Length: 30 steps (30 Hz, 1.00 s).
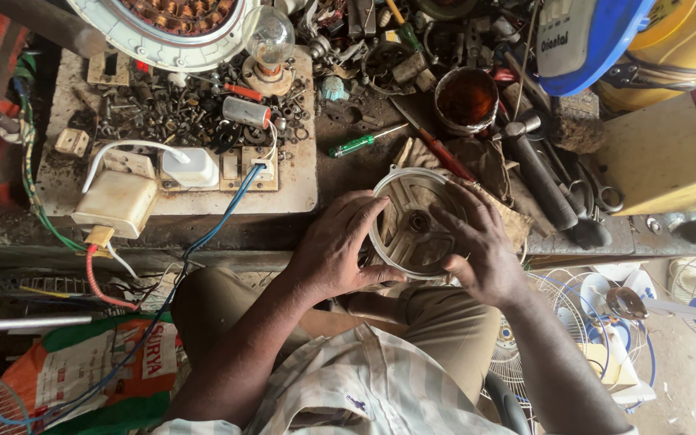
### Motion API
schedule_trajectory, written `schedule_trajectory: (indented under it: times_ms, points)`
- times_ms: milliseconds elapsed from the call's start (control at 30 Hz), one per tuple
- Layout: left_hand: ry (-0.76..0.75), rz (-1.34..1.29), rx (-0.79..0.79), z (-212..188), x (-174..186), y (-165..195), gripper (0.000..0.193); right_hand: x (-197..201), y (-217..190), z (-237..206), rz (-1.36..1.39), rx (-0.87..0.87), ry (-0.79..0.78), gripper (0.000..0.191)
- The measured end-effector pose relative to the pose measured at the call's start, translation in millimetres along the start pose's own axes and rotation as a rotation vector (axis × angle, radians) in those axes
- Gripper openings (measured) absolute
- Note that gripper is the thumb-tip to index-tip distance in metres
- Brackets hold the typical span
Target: The person sits at a cluttered repair workbench and repeatedly rubs and wipes the inside of a circular fan/motor cover part with their hand, turning it as they work. They briefly pick up a screwdriver and manipulate small fasteners on the part before resuming rubbing its surface.
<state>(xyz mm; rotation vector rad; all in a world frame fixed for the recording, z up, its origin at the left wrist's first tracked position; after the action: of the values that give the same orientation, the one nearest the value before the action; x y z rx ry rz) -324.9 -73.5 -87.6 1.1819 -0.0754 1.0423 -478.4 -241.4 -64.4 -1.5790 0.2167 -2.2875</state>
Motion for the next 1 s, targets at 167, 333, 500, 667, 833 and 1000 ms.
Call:
schedule_trajectory:
  times_ms: [167, 333, 500, 667, 833, 1000]
  points:
    - [0.0, 0.008, 0.011, 0, 0, 0, 0.102, -15, -2, 7, -0.127, -0.02, -0.106, 0.087]
    - [-0.018, -0.001, 0.024, 1, -1, -1, 0.102, -15, -4, 9, -0.121, -0.005, -0.125, 0.083]
    - [-0.002, -0.005, 0.003, 0, 0, 0, 0.102, -15, -9, 13, -0.114, 0.048, -0.165, 0.079]
    - [0.004, 0.005, -0.01, 1, 1, 0, 0.102, -8, -12, 11, 0.049, 0.1, -0.043, 0.06]
    - [-0.021, -0.006, -0.006, 1, 0, 0, 0.103, 1, -8, 0, 0.271, 0.103, 0.093, 0.064]
    - [-0.029, -0.011, 0.021, 1, -1, -2, 0.107, -1, -4, -5, 0.195, -0.028, 0.067, 0.078]
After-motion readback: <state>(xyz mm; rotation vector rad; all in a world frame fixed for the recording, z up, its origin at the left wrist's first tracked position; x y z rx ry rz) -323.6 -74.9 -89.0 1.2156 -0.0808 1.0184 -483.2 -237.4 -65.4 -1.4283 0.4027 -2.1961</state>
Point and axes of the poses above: each hand's wrist, its own z-axis towards the middle knuckle, its own x-axis out of the back of the hand, y = z × x, the point moved 6 cm from there along z, towards the middle knuckle, and after that the axes turned 15 degrees about x, right-handed, at the moved point
